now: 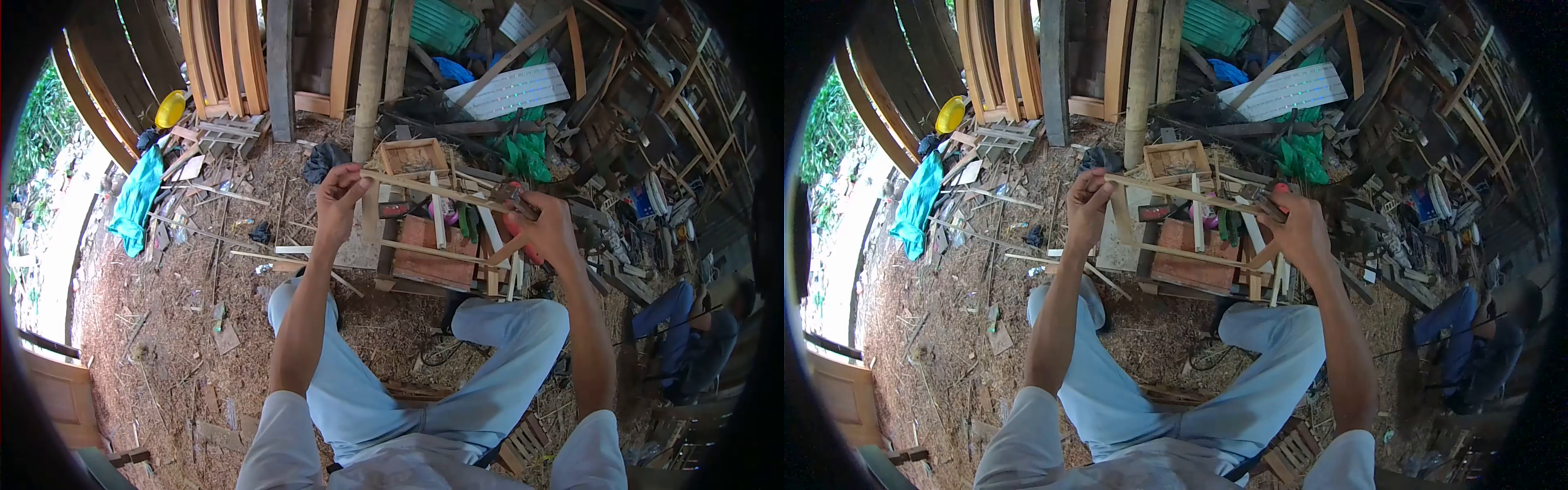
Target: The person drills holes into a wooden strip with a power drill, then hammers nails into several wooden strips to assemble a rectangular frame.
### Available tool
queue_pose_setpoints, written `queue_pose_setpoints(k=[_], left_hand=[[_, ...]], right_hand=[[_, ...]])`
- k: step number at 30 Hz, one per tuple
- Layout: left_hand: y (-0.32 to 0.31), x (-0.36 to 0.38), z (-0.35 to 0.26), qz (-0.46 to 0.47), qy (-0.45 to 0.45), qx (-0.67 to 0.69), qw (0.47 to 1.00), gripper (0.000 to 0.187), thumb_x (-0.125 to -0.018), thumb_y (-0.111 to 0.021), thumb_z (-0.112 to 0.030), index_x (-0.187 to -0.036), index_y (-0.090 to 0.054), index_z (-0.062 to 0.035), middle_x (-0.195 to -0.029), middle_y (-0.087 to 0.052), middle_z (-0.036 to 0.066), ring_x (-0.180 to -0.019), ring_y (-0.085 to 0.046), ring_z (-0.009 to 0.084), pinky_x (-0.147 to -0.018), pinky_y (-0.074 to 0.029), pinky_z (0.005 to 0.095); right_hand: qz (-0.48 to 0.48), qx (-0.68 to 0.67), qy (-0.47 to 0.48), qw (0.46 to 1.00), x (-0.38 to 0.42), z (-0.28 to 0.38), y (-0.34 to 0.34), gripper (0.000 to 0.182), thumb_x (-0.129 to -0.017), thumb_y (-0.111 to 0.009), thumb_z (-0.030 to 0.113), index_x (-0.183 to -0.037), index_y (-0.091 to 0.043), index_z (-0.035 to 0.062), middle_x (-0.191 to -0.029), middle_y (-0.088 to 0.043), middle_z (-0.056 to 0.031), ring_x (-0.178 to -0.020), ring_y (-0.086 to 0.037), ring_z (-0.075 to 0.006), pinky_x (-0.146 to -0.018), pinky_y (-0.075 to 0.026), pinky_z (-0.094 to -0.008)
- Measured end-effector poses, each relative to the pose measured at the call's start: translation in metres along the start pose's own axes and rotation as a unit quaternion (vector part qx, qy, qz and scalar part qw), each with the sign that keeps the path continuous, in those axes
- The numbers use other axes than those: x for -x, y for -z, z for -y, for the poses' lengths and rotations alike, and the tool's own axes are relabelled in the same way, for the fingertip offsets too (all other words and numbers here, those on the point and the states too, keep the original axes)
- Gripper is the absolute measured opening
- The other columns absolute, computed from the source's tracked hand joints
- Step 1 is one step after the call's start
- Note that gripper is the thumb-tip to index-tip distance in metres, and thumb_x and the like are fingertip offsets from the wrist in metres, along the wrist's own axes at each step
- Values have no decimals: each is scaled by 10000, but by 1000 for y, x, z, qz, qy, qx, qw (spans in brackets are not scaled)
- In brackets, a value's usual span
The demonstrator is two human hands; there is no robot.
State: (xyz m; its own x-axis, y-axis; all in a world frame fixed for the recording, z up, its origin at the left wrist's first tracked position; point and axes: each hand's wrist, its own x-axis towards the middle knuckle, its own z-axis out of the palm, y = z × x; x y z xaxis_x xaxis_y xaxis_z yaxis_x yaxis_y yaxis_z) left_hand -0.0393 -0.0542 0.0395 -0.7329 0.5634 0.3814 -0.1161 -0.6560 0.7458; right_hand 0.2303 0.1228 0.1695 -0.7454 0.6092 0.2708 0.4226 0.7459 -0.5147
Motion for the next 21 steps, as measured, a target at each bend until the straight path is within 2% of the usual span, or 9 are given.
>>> queue_pose_setpoints(k=[9,16,19,21], left_hand=[[11,-2,7,-6,-5,-55,998,201,-844,-683,-31,-1034,-622,-8,-943,-680,58,-857,-606,79,-813,-460,239],[2,0,3,-5,-6,-34,999,199,-847,-687,-49,-1031,-618,-12,-924,-675,34,-830,-592,66,-802,-441,217],[0,2,6,-12,5,-15,1000,187,-873,-659,-66,-1047,-605,-23,-915,-670,14,-837,-582,58,-794,-429,211],[0,3,10,-26,46,-16,998,182,-895,-629,-79,-1067,-592,-34,-926,-662,1,-845,-573,52,-788,-420,212]], right_hand=[[-7,-28,9,1000,2,-10,-4,236,-734,-747,65,-935,-650,-13,-766,-614,-213,-705,-582,-396,-641,-441,-407],[-13,-34,5,999,3,-8,-4,243,-739,-740,55,-951,-650,-20,-774,-632,-205,-697,-609,-366,-642,-455,-391],[-33,-28,35,998,4,-11,-10,236,-744,-731,55,-951,-650,-25,-776,-640,-212,-710,-635,-361,-635,-468,-383],[-41,-12,38,998,6,-6,-8,232,-746,-728,57,-948,-650,-26,-771,-640,-217,-715,-640,-365,-628,-471,-384]])
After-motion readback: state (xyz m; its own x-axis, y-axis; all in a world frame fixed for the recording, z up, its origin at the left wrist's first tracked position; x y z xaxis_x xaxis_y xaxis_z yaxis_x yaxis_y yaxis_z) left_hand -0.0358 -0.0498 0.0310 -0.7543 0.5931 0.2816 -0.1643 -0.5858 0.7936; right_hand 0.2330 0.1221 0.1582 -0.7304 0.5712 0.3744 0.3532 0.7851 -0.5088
